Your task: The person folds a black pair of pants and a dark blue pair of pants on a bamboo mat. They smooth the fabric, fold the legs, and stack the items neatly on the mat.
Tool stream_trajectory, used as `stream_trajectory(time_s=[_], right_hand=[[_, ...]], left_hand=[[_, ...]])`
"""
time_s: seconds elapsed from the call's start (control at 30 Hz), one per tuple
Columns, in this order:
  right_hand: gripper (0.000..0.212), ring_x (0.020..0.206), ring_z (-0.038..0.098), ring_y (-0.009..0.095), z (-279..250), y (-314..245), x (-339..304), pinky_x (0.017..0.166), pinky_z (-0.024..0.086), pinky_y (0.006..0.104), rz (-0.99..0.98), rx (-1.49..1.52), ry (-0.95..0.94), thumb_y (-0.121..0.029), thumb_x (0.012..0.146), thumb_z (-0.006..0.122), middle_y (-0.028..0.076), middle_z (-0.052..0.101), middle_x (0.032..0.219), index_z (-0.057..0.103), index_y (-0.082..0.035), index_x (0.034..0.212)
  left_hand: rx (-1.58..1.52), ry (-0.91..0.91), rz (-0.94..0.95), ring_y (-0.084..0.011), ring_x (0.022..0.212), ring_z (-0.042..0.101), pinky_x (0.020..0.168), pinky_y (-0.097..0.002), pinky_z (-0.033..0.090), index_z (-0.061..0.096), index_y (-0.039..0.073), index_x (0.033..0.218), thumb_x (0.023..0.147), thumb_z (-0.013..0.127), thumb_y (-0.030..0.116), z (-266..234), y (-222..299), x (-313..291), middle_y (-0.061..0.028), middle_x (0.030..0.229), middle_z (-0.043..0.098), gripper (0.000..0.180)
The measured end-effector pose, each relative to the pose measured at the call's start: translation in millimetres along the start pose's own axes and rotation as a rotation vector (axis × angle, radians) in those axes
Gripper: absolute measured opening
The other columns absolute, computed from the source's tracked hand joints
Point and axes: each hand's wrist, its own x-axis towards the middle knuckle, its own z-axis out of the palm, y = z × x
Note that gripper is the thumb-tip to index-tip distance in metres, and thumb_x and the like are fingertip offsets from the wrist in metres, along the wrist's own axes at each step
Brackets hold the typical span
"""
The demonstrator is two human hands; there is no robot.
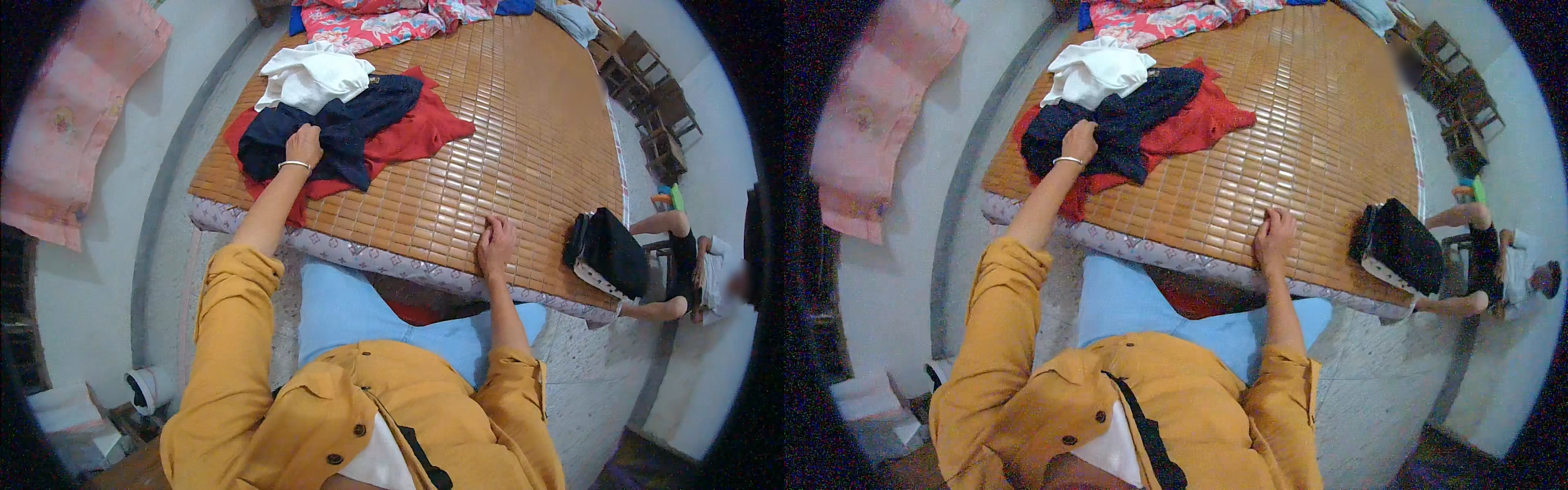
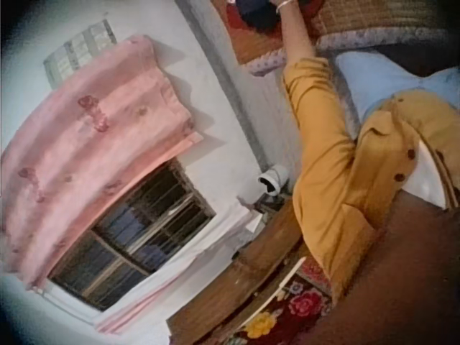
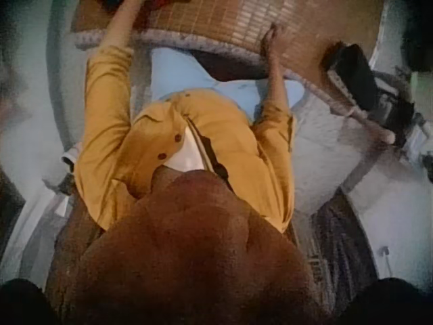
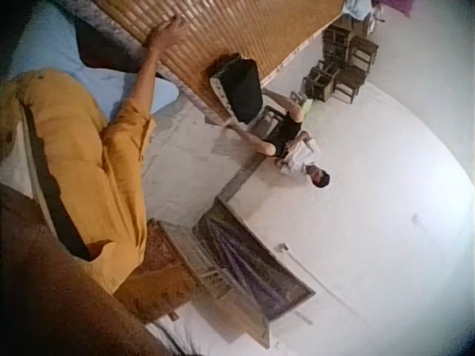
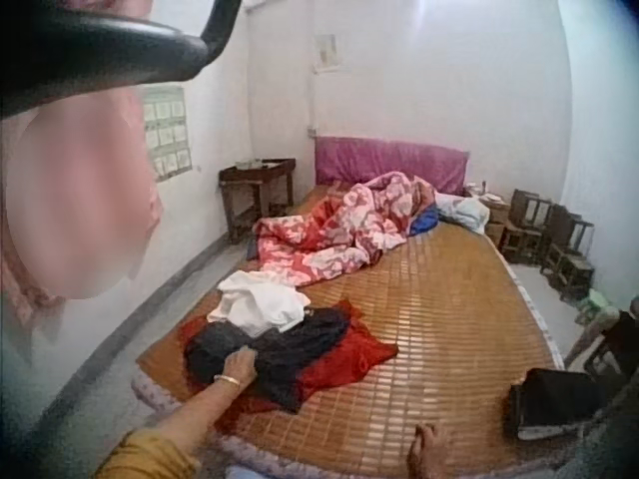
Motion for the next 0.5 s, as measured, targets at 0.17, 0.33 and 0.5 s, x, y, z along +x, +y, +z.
stream_trajectory(time_s=[0.17, 0.33, 0.5], right_hand=[[0.021, 0.091, 0.05, 0.03, 0.3, -2.7, 0.5, 0.081, 0.04, 0.0373, 0.019, -0.034, -0.011, -0.004, 0.075, 0.052, 0.011, 0.055, 0.1, 0.058, -0.005, 0.095], [0.021, 0.087, 0.051, 0.031, -0.2, 0.4, 1.9, 0.077, 0.041, 0.0404, -0.017, -0.027, -0.01, -0.007, 0.074, 0.058, 0.012, 0.056, 0.094, 0.058, -0.005, 0.095], [0.024, 0.083, 0.054, 0.029, 1.4, 7.4, -5.2, 0.077, 0.043, 0.0393, -0.07, -0.01, -0.007, -0.007, 0.073, 0.062, 0.01, 0.059, 0.092, 0.058, -0.004, 0.097]], left_hand=[[-0.465, 0.381, 0.234, -0.0338, 0.084, 0.059, 0.076, -0.0391, 0.048, 0.062, 0.002, 0.09, 0.067, 0.056, 0.011, -58.4, 77.0, -25.4, -0.0173, 0.088, 0.062, 0.025], [-1.07, 0.177, 0.682, -0.0317, 0.079, 0.059, 0.072, -0.0364, 0.048, 0.058, 0.003, 0.085, 0.061, 0.059, 0.005, -101.8, 197.0, -125.0, -0.0152, 0.083, 0.059, 0.023], [-1.329, -0.41, 1.043, -0.0351, 0.088, 0.053, 0.079, -0.0401, 0.045, 0.05, 0.002, 0.101, 0.057, 0.054, 0.002, -95.2, 261.3, -230.5, -0.0161, 0.093, 0.051, 0.044]])
